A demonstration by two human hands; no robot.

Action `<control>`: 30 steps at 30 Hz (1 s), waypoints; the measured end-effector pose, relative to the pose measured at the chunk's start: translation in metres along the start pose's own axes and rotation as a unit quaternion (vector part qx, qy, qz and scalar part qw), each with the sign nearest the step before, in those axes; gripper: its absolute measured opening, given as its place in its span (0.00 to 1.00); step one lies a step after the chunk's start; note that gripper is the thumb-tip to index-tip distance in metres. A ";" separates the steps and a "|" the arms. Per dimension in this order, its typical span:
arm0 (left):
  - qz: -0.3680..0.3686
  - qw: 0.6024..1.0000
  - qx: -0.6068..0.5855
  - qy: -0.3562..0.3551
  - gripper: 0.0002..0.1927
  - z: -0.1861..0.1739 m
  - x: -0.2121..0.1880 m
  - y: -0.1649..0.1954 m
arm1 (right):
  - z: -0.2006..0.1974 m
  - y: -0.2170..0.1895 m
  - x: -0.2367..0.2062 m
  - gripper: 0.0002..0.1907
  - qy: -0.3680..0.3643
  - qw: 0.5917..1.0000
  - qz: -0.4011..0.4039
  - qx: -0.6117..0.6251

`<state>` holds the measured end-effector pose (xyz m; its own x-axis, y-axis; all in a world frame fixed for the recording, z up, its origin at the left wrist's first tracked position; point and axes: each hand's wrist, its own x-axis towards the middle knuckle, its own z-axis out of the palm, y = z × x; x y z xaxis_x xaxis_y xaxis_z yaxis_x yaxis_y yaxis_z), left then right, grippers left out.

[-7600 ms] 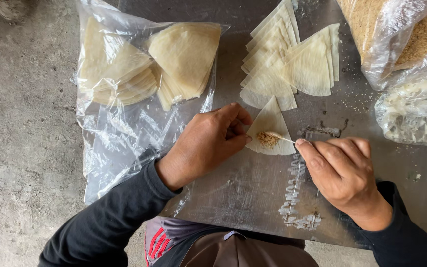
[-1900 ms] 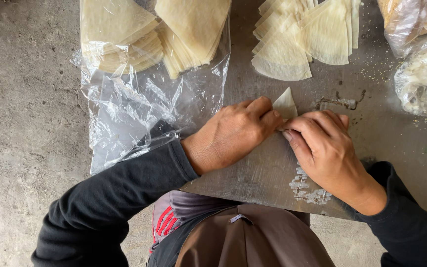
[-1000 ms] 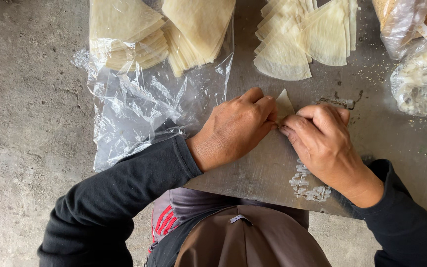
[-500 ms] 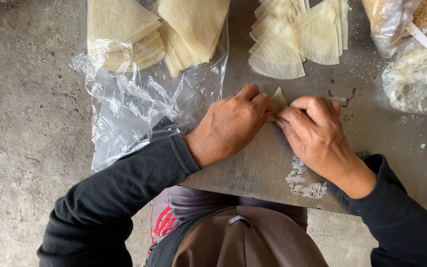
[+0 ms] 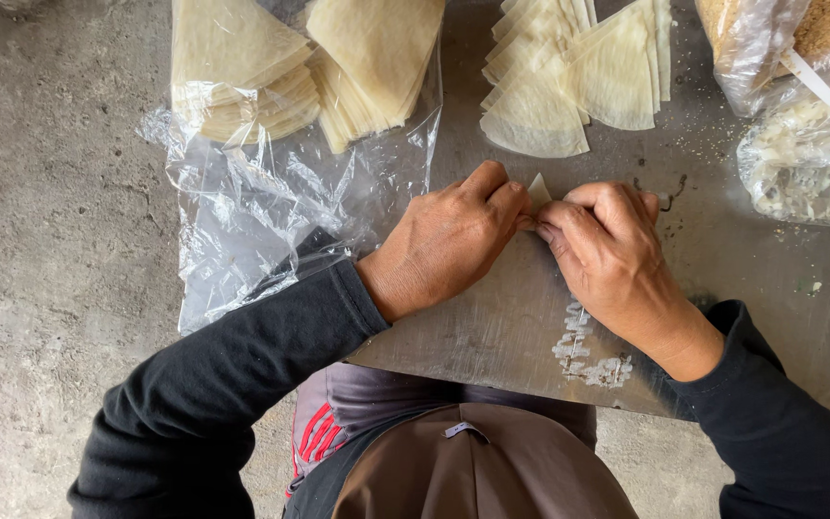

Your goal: The person repeatedly scoops a grainy filling into triangular pastry sheets, folds them into sealed triangular packets, and stacks the finished units on the table. The process continues with consistent hand motions and placement of completed items.

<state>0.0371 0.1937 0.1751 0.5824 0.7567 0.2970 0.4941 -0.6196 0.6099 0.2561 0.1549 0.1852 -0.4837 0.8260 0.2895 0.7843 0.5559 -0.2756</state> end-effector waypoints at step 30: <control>0.077 0.987 0.139 0.017 0.15 -0.009 0.005 0.005 | -0.010 0.002 0.006 0.09 0.034 0.998 -0.032 -0.051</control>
<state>0.0362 0.1962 0.1863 0.6450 0.6530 0.3969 0.5625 -0.7573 0.3318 0.2586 0.1604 0.1954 -0.5095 0.7787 0.3662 0.7896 0.5922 -0.1606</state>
